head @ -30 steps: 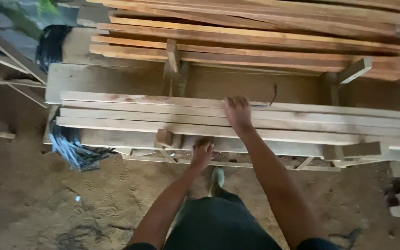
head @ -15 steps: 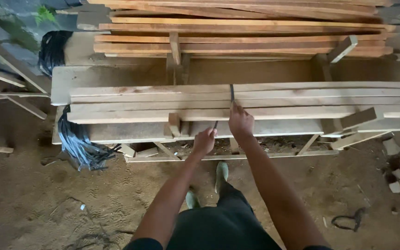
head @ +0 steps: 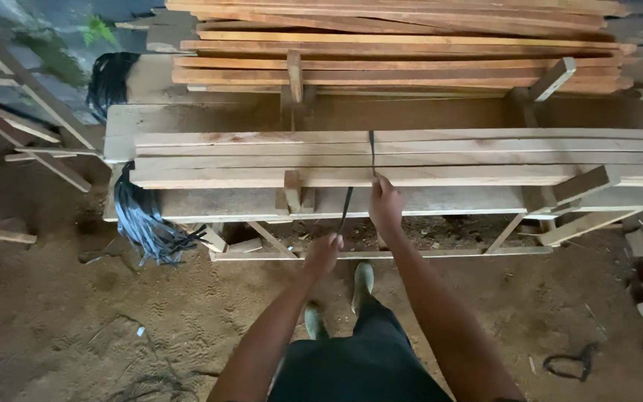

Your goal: Bundling thin wooden strips together using black straps on a workbench.

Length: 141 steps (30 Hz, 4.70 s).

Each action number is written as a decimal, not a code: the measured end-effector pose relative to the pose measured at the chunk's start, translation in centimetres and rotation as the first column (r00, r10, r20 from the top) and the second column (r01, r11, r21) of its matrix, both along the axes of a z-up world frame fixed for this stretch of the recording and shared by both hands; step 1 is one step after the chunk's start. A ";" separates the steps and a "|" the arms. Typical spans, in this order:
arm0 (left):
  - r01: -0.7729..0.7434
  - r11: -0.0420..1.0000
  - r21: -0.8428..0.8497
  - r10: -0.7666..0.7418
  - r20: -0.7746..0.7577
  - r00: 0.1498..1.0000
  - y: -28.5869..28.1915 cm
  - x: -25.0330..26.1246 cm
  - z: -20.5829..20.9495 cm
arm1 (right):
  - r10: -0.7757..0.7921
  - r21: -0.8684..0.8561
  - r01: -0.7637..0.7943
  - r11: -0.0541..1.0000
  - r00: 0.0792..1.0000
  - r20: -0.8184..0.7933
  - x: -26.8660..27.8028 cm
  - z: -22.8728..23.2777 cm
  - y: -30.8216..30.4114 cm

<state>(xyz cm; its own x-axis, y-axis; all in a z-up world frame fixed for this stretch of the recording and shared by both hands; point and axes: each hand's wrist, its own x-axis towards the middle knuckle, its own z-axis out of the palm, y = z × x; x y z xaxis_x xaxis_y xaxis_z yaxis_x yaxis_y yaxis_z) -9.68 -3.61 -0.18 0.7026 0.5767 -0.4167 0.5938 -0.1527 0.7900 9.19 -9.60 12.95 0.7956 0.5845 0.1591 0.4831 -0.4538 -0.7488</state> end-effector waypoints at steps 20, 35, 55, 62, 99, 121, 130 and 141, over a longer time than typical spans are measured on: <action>-0.130 0.991 -0.016 0.131 0.153 0.980 3.5 3.1 7.4 | 0.395 -0.326 -0.410 0.852 0.911 -0.114 -5.2 4.7 -1.6; 0.021 0.960 0.278 -0.031 0.032 0.999 -1.3 -3.7 12.3 | 0.214 -0.376 -0.315 0.872 0.934 -0.285 -5.5 10.1 3.8; 0.033 0.954 0.297 -0.048 0.046 0.998 2.8 -3.1 15.5 | 0.422 -0.568 -0.336 0.751 0.906 0.021 -4.7 8.8 3.2; 0.051 0.968 0.248 -0.044 -0.032 0.998 4.4 -0.3 24.2 | 0.628 -0.580 -0.492 0.650 0.777 0.045 -3.3 8.6 3.2; -0.331 0.939 -0.095 0.343 0.189 0.920 22.0 16.2 17.5 | 0.434 0.432 -0.124 0.893 0.490 -0.756 13.2 -1.7 19.3; -0.246 0.938 -0.244 0.328 0.396 0.858 20.7 16.6 19.4 | 0.371 0.450 0.048 0.892 0.492 -0.788 14.0 -4.7 18.4; -0.143 0.988 -0.057 0.153 0.392 0.907 21.7 16.5 18.9 | 0.480 0.599 -0.006 0.801 0.606 -0.635 13.3 -2.2 19.1; -0.258 0.949 -0.183 0.293 0.194 0.936 21.5 16.8 21.9 | 0.239 0.121 -0.223 0.967 0.641 -0.730 13.3 0.5 19.2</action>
